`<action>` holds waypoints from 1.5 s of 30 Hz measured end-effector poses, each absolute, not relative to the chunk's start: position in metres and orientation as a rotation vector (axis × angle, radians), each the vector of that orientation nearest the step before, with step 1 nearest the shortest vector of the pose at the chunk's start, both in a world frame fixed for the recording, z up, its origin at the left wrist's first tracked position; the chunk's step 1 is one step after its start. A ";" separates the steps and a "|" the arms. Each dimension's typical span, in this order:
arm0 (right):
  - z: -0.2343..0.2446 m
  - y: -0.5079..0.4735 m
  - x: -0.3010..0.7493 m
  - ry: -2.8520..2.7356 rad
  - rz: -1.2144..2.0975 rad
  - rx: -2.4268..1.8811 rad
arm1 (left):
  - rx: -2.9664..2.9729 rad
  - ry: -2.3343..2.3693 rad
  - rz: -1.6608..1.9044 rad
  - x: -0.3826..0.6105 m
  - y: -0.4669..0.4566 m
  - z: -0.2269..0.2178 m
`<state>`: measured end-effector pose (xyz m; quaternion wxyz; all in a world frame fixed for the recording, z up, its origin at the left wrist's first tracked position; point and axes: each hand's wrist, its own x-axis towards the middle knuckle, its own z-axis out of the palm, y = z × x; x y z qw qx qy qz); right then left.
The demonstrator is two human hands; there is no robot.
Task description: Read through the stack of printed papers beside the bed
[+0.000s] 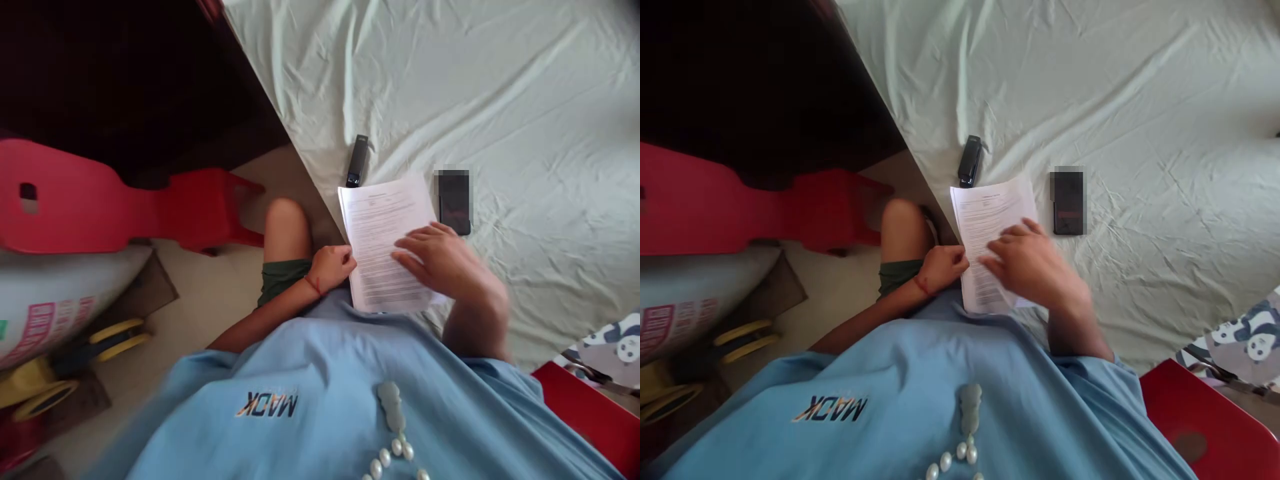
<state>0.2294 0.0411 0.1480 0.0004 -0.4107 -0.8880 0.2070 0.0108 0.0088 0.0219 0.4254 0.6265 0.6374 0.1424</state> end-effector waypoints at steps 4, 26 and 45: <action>0.118 0.038 0.292 -2.736 0.734 -1.922 | 1.513 1.544 0.393 0.001 0.004 0.012; 0.049 0.001 0.303 -0.883 1.768 -1.678 | 1.118 1.406 0.572 0.000 -0.011 0.011; 0.042 0.055 0.315 -1.585 1.032 -1.510 | 1.490 0.874 0.861 -0.008 0.113 0.074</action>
